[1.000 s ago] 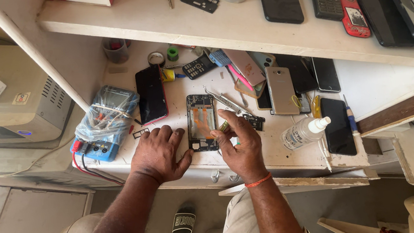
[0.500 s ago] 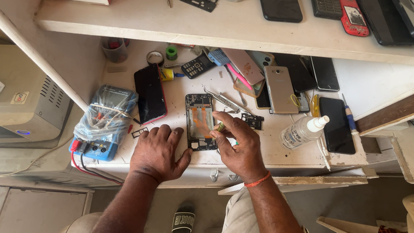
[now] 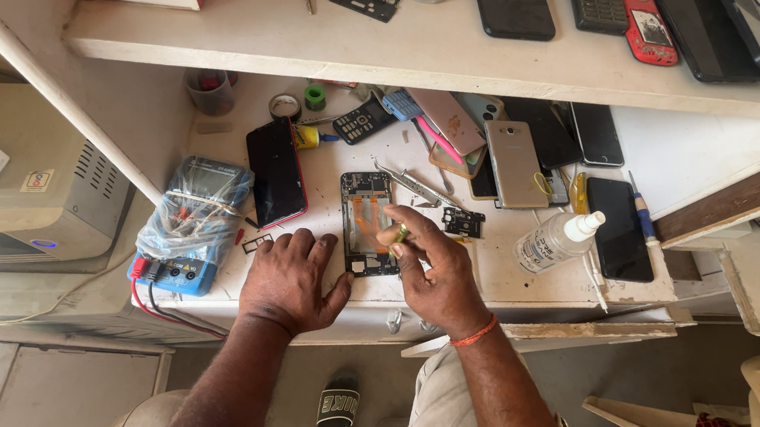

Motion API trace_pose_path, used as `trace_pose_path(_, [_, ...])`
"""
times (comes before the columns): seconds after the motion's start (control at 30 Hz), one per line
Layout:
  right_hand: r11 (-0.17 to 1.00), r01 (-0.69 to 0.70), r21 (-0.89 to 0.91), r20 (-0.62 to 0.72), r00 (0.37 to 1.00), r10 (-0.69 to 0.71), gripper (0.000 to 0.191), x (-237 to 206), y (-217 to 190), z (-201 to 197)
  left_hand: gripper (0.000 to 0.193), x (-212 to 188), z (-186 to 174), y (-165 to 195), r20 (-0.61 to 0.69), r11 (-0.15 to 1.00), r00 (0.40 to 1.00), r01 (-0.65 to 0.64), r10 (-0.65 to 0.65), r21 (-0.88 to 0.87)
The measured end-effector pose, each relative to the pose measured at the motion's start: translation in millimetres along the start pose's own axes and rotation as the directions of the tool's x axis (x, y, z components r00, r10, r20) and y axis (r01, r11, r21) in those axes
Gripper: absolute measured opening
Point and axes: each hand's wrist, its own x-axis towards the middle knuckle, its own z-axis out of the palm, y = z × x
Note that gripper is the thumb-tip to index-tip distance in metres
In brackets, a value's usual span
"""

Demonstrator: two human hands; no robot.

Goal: The person works at a cluttered repair bench on an opened smartphone, lifting out the battery and setting it aside, then using a handheld tool on the exposed circuit board while steadying the phone frame with the other hand. A bottle of liquid and assorted phones and tools surround the work area.

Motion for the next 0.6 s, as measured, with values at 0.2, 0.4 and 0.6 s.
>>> trace_pose_path(0.2, [0.964, 0.086, -0.253, -0.08, 0.991, -0.11, 0.053, -1, 7, 2, 0.055, -1, -1, 0, 0.026, 1.0, 1.0, 0.018, -0.017, -0.018])
trace_pose_path(0.4, [0.991, -0.038, -0.128, -0.087, 0.996, 0.027, 0.056, -2, 10, 0, 0.056, 0, -1, -1, 0.05, 1.0, 0.999, 0.02, -0.021, 0.013])
trace_pose_path(0.6, [0.959, 0.151, -0.242, -0.082, 0.981, -0.175, 0.063, -3, 9, 0, 0.057, 0, 1, 0, 0.04, 1.0, 0.999, 0.018, -0.018, -0.001])
